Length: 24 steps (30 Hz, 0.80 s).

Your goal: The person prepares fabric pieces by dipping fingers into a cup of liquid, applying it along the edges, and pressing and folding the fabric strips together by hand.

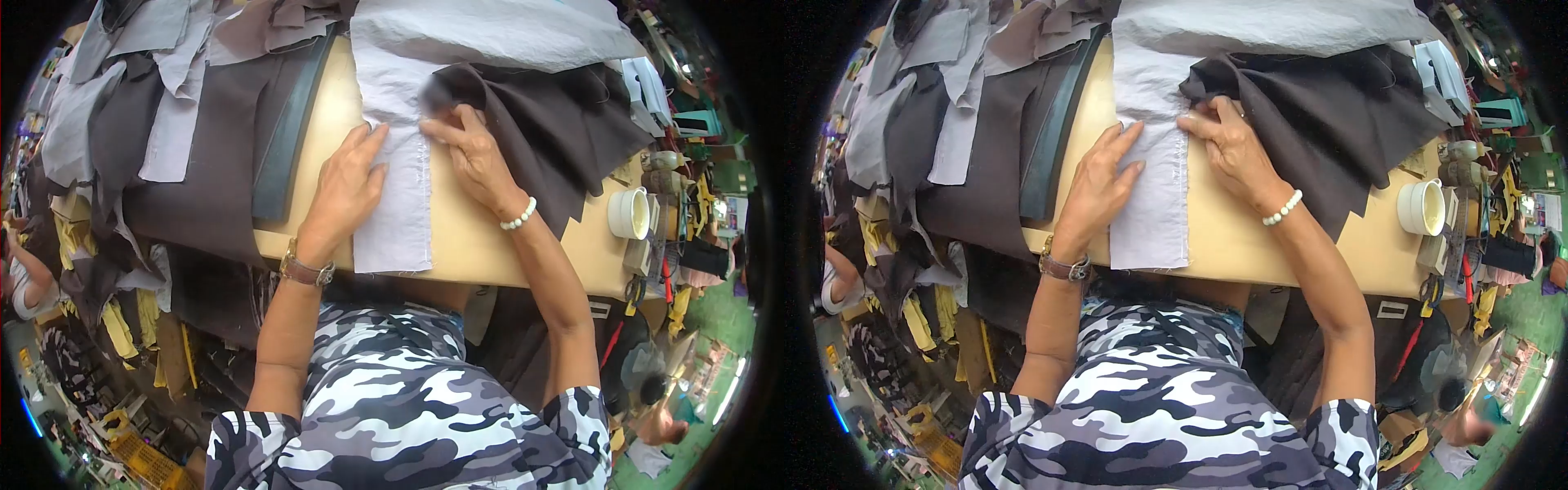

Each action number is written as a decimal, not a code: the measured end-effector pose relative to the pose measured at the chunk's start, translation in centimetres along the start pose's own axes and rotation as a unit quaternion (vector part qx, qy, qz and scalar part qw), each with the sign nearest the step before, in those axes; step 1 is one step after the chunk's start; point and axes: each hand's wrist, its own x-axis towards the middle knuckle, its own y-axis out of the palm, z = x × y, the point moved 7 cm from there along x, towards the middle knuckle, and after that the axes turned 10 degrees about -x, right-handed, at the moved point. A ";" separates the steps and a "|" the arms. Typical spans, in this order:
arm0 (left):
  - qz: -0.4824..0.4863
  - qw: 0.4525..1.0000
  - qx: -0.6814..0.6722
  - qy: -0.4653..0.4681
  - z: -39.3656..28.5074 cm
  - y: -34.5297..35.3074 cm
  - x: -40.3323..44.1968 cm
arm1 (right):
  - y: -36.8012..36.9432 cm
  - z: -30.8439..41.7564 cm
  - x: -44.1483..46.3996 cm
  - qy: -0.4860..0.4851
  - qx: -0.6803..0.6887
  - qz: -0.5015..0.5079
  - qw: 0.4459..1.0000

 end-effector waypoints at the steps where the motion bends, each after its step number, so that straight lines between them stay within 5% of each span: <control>1: 0.002 1.000 0.002 -0.005 -0.1 0.0 0.0 | -0.1 0.4 -0.7 -0.019 -0.012 0.002 1.000; 8: 0.005 1.000 0.012 -0.014 -0.2 0.0 0.1 | -0.8 4.6 -6.8 -0.087 0.026 0.082 0.992; 17: 0.008 1.000 0.022 0.002 -0.1 0.1 0.1 | -0.1 1.8 -2.2 -0.071 -0.026 -0.004 0.997; 24: 0.011 1.000 0.009 -0.012 0.2 0.1 0.2 | -1.2 5.8 -8.6 -0.146 0.000 0.093 0.985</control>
